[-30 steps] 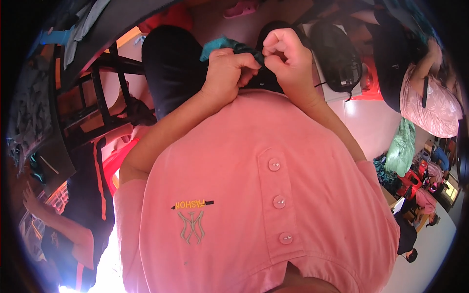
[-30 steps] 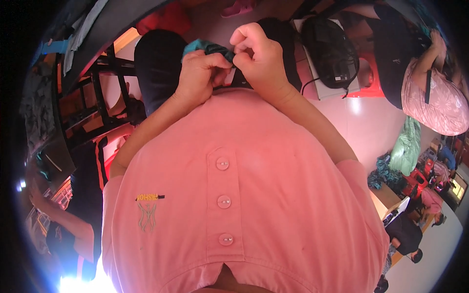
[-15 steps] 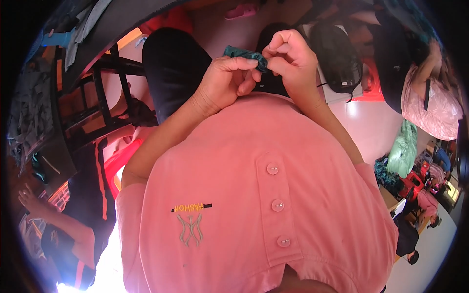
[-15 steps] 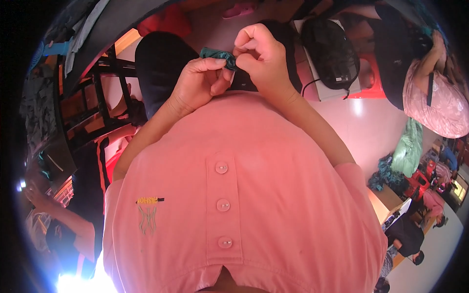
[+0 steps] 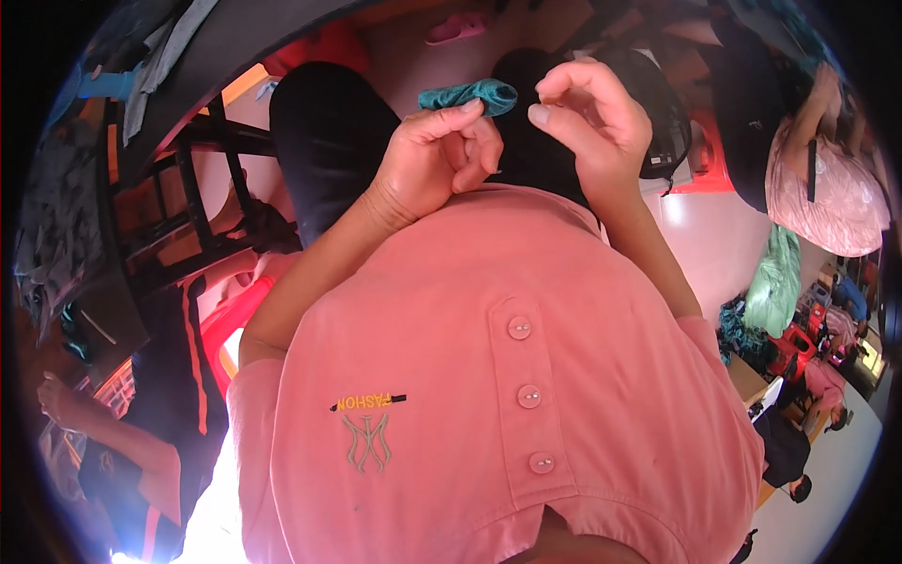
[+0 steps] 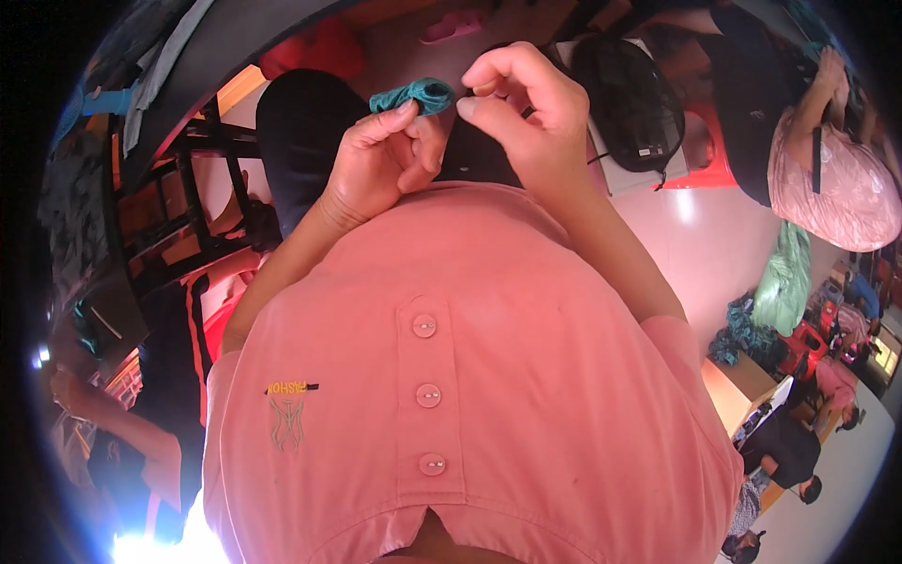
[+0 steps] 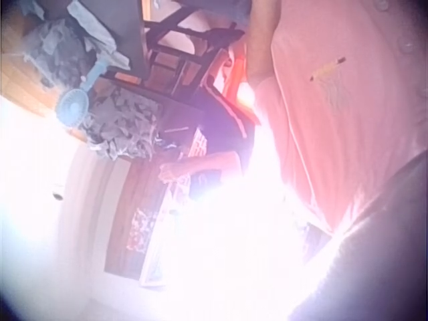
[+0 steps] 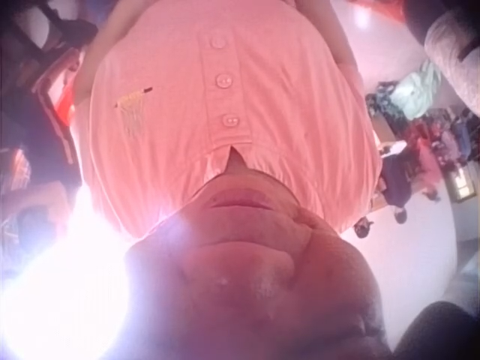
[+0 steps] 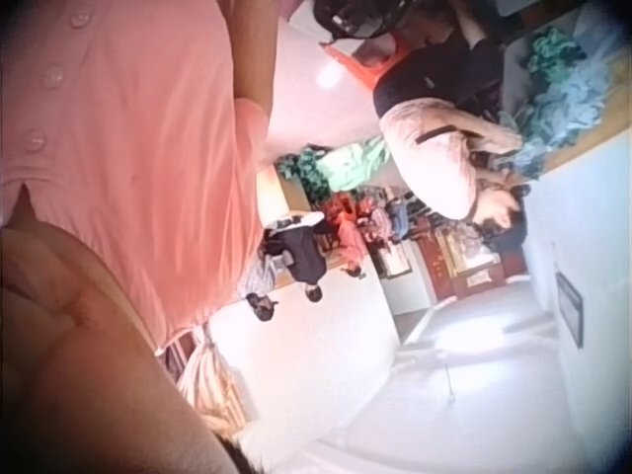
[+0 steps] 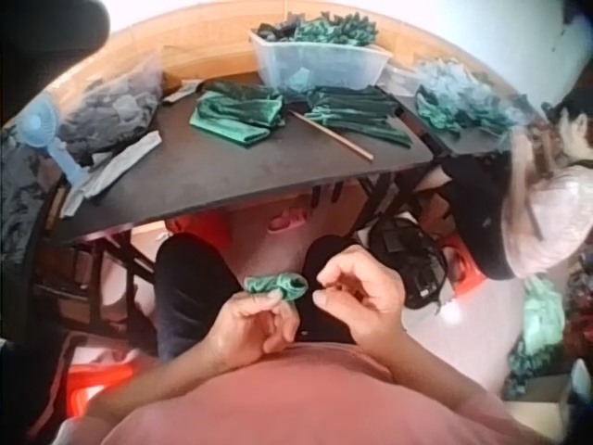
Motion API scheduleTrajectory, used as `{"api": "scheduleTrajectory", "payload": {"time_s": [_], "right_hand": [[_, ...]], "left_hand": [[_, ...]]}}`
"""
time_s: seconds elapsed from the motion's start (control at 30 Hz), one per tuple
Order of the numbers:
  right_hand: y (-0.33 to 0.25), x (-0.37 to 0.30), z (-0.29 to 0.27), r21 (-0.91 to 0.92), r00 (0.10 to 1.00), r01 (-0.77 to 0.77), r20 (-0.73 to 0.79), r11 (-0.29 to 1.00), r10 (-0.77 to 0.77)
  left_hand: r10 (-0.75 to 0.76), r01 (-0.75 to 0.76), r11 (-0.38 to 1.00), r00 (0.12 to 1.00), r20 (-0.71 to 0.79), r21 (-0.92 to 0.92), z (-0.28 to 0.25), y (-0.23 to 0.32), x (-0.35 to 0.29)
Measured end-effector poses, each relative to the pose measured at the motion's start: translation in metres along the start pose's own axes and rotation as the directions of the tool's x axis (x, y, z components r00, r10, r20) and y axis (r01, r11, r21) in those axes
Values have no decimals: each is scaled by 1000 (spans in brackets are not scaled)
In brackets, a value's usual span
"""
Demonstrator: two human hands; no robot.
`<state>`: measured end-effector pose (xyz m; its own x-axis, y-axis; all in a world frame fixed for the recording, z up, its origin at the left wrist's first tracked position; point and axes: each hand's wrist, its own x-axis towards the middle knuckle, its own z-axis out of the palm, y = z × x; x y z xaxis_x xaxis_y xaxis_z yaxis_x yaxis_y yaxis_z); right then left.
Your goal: Manually folding and manipulating small pieces of textile fabric on a workbench.
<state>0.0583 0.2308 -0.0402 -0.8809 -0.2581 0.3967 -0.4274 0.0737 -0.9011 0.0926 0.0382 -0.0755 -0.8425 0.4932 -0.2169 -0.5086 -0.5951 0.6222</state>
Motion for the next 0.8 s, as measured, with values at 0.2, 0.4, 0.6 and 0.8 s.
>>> {"api": "scheduleTrajectory", "payload": {"time_s": [0.2,0.4,0.6,0.8], "right_hand": [[-7,5,5,-169,989,141,65,976,-132],[-4,5,6,-168,995,88,60,982,-79],[7,1,12,-110,998,-6,56,994,12],[-16,-1,-4,186,832,-537,281,823,479]], "left_hand": [[1,0,997,1000,-11,72,5,5,3],[21,-3,990,992,-126,144,12,6,0],[63,-25,973,985,-160,227,6,4,2],[52,-47,998,978,-201,32,-17,1,8]]}}
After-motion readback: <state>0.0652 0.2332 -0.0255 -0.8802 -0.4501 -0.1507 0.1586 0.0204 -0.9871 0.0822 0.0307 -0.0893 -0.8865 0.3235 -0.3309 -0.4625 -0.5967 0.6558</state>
